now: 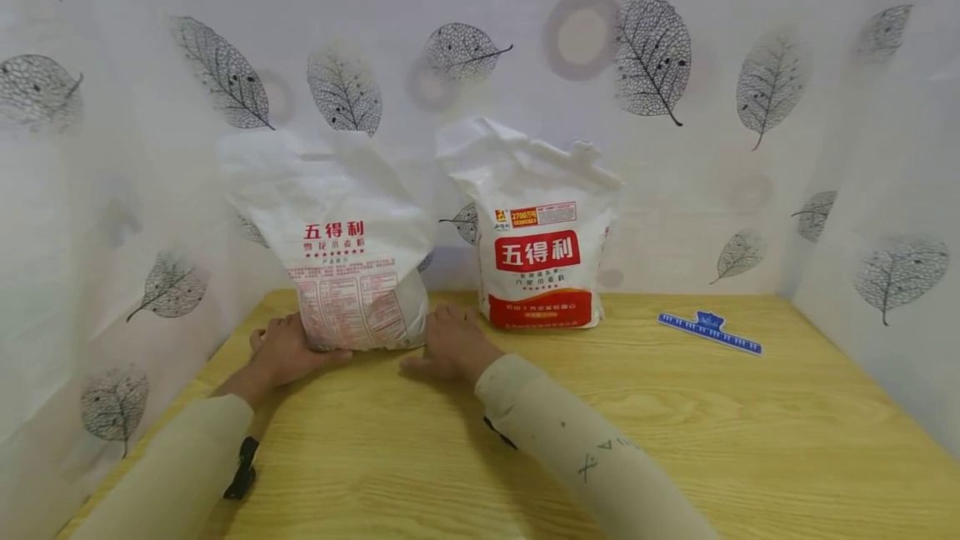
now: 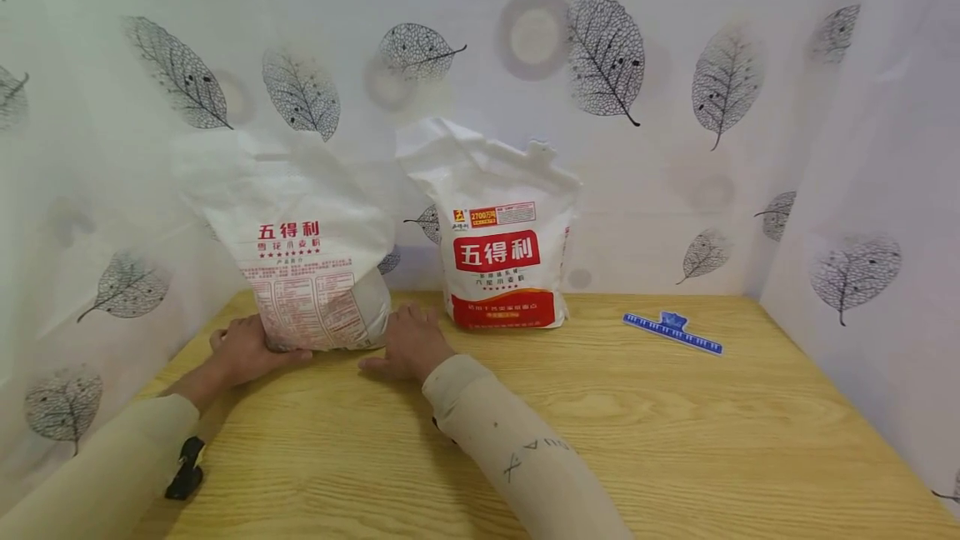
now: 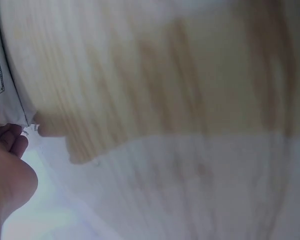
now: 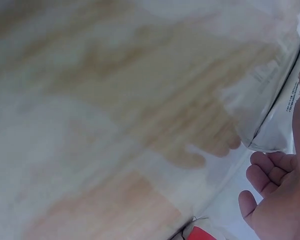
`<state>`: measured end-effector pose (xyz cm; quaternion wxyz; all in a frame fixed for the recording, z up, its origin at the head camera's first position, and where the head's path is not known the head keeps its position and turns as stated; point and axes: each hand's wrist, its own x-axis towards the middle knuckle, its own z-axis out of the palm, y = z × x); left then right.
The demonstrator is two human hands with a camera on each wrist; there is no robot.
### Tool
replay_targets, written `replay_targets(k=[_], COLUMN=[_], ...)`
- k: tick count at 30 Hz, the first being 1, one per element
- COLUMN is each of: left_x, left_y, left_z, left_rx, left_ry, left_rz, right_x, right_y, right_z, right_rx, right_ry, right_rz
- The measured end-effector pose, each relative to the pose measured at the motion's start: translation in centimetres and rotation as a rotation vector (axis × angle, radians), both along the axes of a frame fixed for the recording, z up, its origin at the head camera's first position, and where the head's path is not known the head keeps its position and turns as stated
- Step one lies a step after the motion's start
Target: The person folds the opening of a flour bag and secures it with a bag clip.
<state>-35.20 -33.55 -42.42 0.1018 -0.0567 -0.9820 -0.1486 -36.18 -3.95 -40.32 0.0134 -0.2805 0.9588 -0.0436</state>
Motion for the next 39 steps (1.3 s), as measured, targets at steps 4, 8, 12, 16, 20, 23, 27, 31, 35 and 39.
replay_targets(k=[4, 8, 12, 16, 20, 23, 27, 31, 35, 39], left_x=[0.09, 0.17, 0.48, 0.75, 0.83, 0.80, 0.82, 0.83, 0.75, 0.77], left_y=[0.05, 0.03, 0.12, 0.23, 0.34, 0.42, 0.54, 0.53, 0.42, 0.36], left_z=[0.16, 0.23, 0.32, 0.46, 0.56, 0.49, 0.43, 0.33, 0.22, 0.17], left_rx=[-0.027, -0.044, -0.047, -0.051, -0.062, -0.064, -0.051, -0.044, -0.037, -0.034], left_ry=[0.002, -0.011, -0.021, -0.015, -0.019, -0.021, -0.021, -0.014, 0.005, 0.017], left_rz=[-0.002, 0.003, 0.012, 0.012, -0.002, -0.002, -0.001, -0.001, -0.012, -0.030], right_x=[-0.04, 0.05, 0.27, 0.45, 0.58, 0.59, 0.36, 0.27, 0.30, 0.50], right_y=[0.03, 0.01, 0.03, 0.02, 0.03, 0.07, 0.11, 0.22, 0.35, 0.48], right_z=[-0.27, -0.35, -0.37, -0.42, -0.32, -0.28, -0.40, -0.36, -0.21, -0.16], right_rx=[-0.001, 0.002, 0.010, 0.026, 0.046, 0.050, 0.025, -0.002, -0.011, -0.015], right_ry=[0.002, 0.010, 0.041, 0.077, 0.081, 0.082, 0.074, 0.057, 0.042, 0.006], right_rz=[-0.007, -0.013, -0.009, 0.000, -0.002, 0.012, 0.046, 0.068, 0.066, 0.042])
